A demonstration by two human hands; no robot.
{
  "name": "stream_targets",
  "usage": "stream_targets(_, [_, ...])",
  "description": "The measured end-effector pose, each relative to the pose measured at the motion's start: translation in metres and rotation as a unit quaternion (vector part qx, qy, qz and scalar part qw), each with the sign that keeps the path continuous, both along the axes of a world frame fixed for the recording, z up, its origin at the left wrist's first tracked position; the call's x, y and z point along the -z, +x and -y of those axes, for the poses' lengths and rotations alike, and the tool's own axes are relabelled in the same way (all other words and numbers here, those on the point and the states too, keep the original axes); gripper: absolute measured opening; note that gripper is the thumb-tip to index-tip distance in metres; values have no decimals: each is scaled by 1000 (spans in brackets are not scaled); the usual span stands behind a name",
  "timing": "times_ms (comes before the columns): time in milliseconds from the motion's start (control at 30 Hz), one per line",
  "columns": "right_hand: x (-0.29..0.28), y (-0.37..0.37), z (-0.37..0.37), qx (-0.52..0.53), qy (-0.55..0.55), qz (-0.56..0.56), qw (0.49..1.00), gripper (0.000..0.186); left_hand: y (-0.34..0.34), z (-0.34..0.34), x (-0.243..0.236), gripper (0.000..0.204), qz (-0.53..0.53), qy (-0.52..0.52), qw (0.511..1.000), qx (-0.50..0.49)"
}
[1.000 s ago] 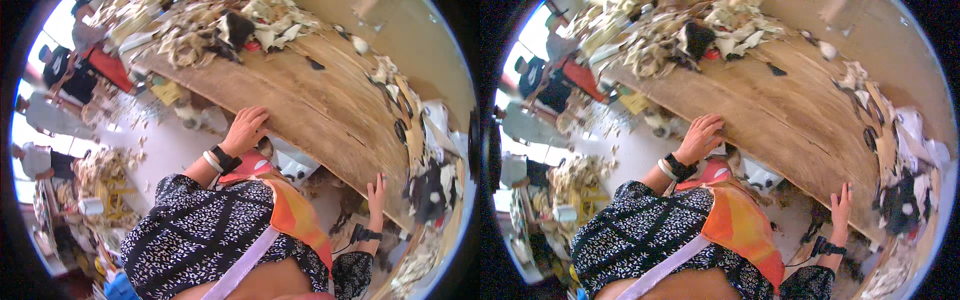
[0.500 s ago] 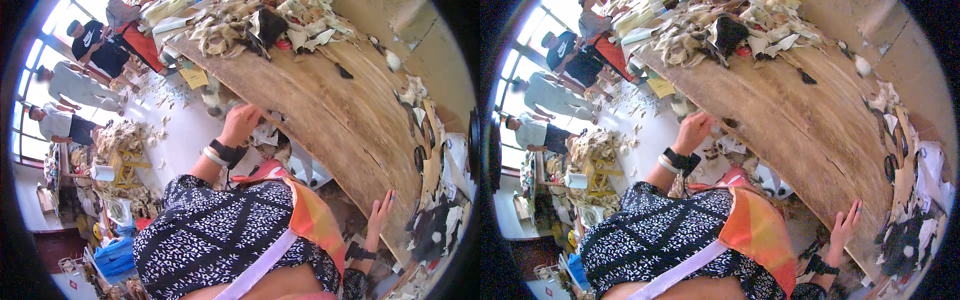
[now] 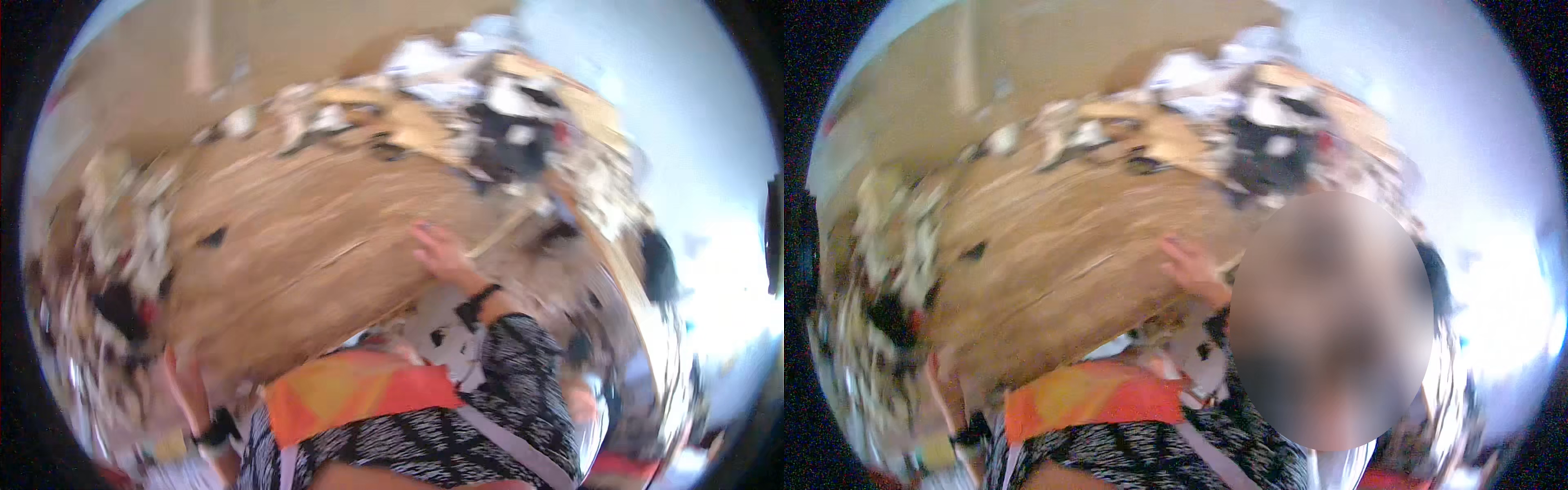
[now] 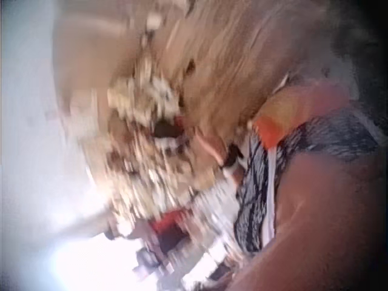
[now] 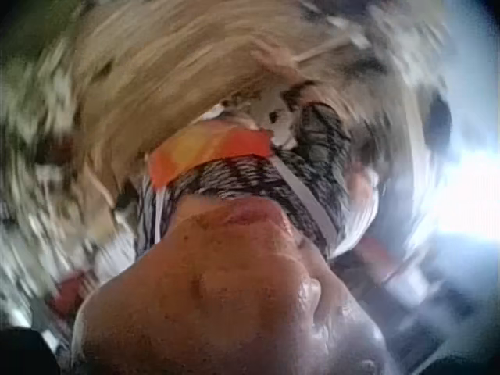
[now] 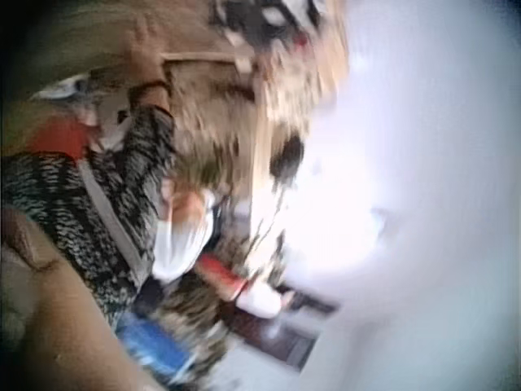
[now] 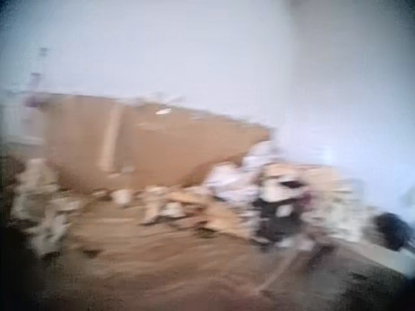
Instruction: Skiving the edge of a small piece of leather using a specialized hand knife on a workbench.
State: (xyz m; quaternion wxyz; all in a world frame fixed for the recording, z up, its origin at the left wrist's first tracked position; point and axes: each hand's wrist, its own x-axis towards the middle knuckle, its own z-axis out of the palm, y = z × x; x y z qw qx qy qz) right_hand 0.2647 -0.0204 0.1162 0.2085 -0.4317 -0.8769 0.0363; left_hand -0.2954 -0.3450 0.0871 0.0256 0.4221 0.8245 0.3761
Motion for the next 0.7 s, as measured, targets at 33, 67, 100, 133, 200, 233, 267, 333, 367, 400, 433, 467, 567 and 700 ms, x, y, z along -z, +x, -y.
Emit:
stream_targets(33, [-7, 3, 1, -12, -26, -2, 1000, 47, 68, 9, -54, 59, 308, 135, 941, 37])
stream_targets(67, [-24, 3, 7, -26, -55, 18, 998, 47, 93, 33, -78, 55, 130, 4, 991, 12])
stream_targets(100, [-39, 14, 15, -40, -55, 7, 998, 47, 118, 56, -94, 50, -60, -117, 991, -12])
stream_targets(133, [-52, 32, 25, -56, -56, -4, 997, 47, 145, 75, -110, 54, -98, -103, 989, 30])
stream_targets(200, [-84, 81, 50, -63, -53, -2, 997, 47, 212, 108, -149, 58, -136, -80, 984, 82])
stream_targets(233, [-106, 114, 65, -43, -47, 1, 998, 47, 251, 121, -172, 61, -154, -155, 971, 92])
stream_targets(267, [-132, 149, 83, -34, -75, -3, 997, 48, 291, 131, -198, 65, -174, -227, 953, 101])
stream_targets(333, [-175, 230, 114, 2, -93, -6, 996, 48, 377, 145, -256, 63, -166, -199, 957, 130])
stream_targets(367, [-193, 272, 129, -5, -88, -1, 996, 50, 422, 155, -285, 61, -156, -182, 961, 140])
stream_targets(400, [-212, 316, 144, -13, -84, 5, 996, 51, 466, 165, -314, 60, -144, -167, 964, 149])
stream_targets(433, [-232, 364, 159, 15, -75, 7, 997, 51, 509, 171, -338, 58, -132, -152, 966, 162])
stream_targets(467, [-254, 417, 175, 36, -83, 13, 996, 52, 552, 167, -356, 57, -119, -136, 966, 183])
stream_targets(567, [-326, 544, 234, 64, -95, 9, 993, 53, 628, 176, -363, 67, -120, -143, 956, 227])
stream_targets(700, [-380, 725, 302, 127, -75, 9, 989, 53, 770, 151, -356, 68, -292, 159, 858, 391])
